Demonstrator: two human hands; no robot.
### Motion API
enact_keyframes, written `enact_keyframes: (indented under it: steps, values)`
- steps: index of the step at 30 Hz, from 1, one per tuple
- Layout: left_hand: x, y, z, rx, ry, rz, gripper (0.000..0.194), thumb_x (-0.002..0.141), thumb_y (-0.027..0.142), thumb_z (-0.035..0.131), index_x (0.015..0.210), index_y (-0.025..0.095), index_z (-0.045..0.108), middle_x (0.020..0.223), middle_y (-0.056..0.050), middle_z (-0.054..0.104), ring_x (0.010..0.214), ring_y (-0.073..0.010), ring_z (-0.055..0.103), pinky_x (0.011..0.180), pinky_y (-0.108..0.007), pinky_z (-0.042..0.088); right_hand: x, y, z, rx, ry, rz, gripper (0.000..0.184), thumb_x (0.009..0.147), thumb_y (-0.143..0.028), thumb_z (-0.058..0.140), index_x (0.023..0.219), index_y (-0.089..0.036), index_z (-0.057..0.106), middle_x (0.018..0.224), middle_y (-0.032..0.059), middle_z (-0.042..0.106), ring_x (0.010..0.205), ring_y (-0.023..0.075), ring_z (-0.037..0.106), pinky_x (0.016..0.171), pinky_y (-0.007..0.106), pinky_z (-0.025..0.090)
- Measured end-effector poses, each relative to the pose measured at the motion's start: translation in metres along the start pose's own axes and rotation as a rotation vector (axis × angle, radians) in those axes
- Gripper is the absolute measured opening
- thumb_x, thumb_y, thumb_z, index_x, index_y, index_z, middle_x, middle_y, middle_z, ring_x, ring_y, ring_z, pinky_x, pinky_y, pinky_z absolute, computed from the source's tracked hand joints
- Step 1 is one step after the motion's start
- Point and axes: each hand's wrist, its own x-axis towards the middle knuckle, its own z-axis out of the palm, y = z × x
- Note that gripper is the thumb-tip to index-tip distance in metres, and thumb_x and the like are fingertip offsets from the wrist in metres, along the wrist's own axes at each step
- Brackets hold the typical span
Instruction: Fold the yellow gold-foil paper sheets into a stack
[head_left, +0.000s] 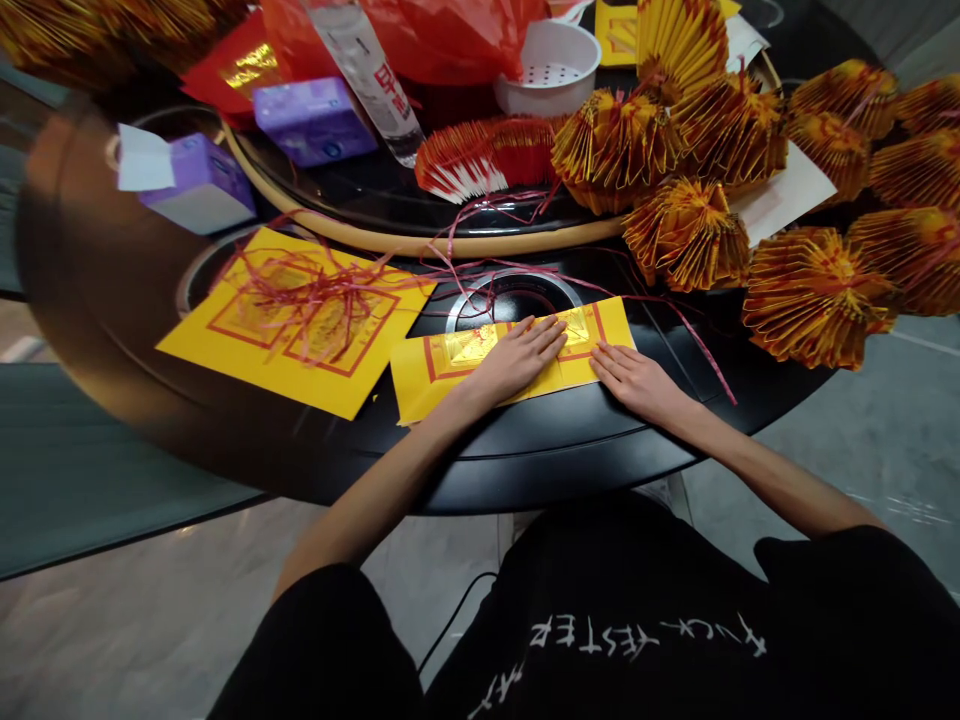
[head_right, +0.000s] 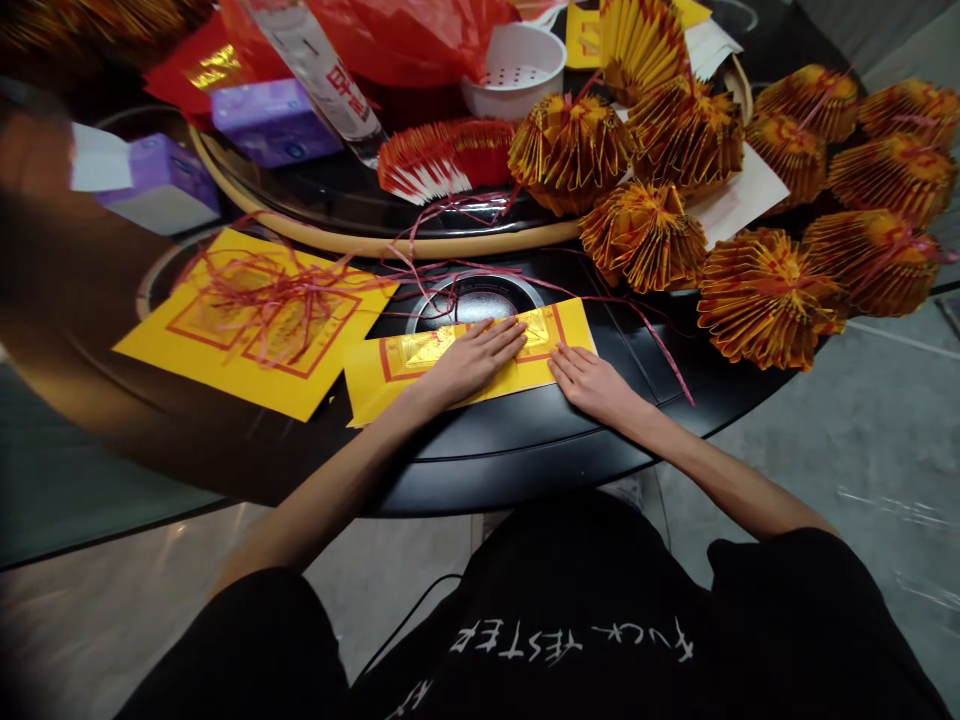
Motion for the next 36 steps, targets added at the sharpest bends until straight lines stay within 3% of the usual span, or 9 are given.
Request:
enact_keyframes:
  steps: [10,17,25,28,31,33,36]
  values:
    - [0.0,0.004,-0.004,-0.004,0.01,-0.024,0.05,0.104,0.012,0.035,0.148,0.01,0.059,0.159,-0.019,0.052,0.155,-0.0293,0.043,0.128,-0.06,0.033,-0.009,-0.006,-0.008,0.047,-0.055,0.032,0.05,0.103,-0.006,0.041,0.15,-0.003,0.056,0.157,0.0234,0.053,0.151,0.0319,0.048,0.123,0.054,0.045]
    - [-0.005,0.001,-0.003,0.008,0.055,-0.004,0.044,0.106,0.015,0.037,0.141,0.013,0.064,0.158,-0.017,0.055,0.154,-0.0266,0.044,0.126,-0.052,0.039,-0.014,-0.006,-0.006,0.076,-0.061,0.052,0.051,0.104,-0.006,0.039,0.152,-0.005,0.055,0.159,0.0216,0.051,0.154,0.03,0.044,0.125,0.053,0.043]
    - [-0.002,0.002,-0.004,-0.028,0.048,0.028,0.047,0.105,0.016,0.04,0.147,0.013,0.06,0.159,-0.019,0.053,0.154,-0.0284,0.044,0.127,-0.054,0.035,-0.018,0.002,0.001,0.171,-0.071,0.084,0.055,0.103,-0.005,0.037,0.156,-0.009,0.051,0.163,0.0178,0.046,0.157,0.0266,0.038,0.126,0.054,0.039]
    - [-0.001,0.005,-0.01,-0.024,0.047,0.014,0.049,0.107,0.022,0.038,0.151,0.015,0.058,0.16,-0.019,0.053,0.152,-0.0306,0.047,0.125,-0.055,0.036,-0.029,0.005,-0.001,0.191,-0.035,0.158,0.055,0.101,-0.004,0.037,0.153,-0.011,0.054,0.163,0.0162,0.048,0.158,0.0269,0.037,0.127,0.055,0.038]
    - [-0.002,0.006,-0.015,-0.027,0.038,0.013,0.048,0.108,0.033,0.042,0.153,0.023,0.057,0.165,-0.016,0.047,0.152,-0.0329,0.046,0.124,-0.057,0.034,-0.048,-0.009,-0.007,0.155,0.055,0.328,0.059,0.098,-0.001,0.038,0.152,-0.014,0.057,0.162,0.0145,0.05,0.161,0.0294,0.03,0.127,0.06,0.035]
    - [-0.002,0.004,-0.015,-0.038,0.02,0.033,0.048,0.107,0.04,0.046,0.152,0.029,0.058,0.168,-0.013,0.043,0.153,-0.0343,0.043,0.125,-0.058,0.032,-0.057,-0.031,-0.012,0.134,0.129,0.446,0.064,0.096,0.0,0.036,0.158,-0.014,0.05,0.165,0.0153,0.047,0.162,0.0301,0.025,0.127,0.061,0.035]
    - [-0.002,0.0,-0.013,-0.044,0.001,0.063,0.049,0.108,0.045,0.045,0.153,0.032,0.057,0.171,-0.01,0.039,0.158,-0.0337,0.036,0.128,-0.059,0.025,-0.054,-0.07,-0.016,0.158,0.188,0.485,0.067,0.098,-0.004,0.034,0.165,-0.014,0.038,0.166,0.0145,0.044,0.163,0.0283,0.022,0.129,0.06,0.032]
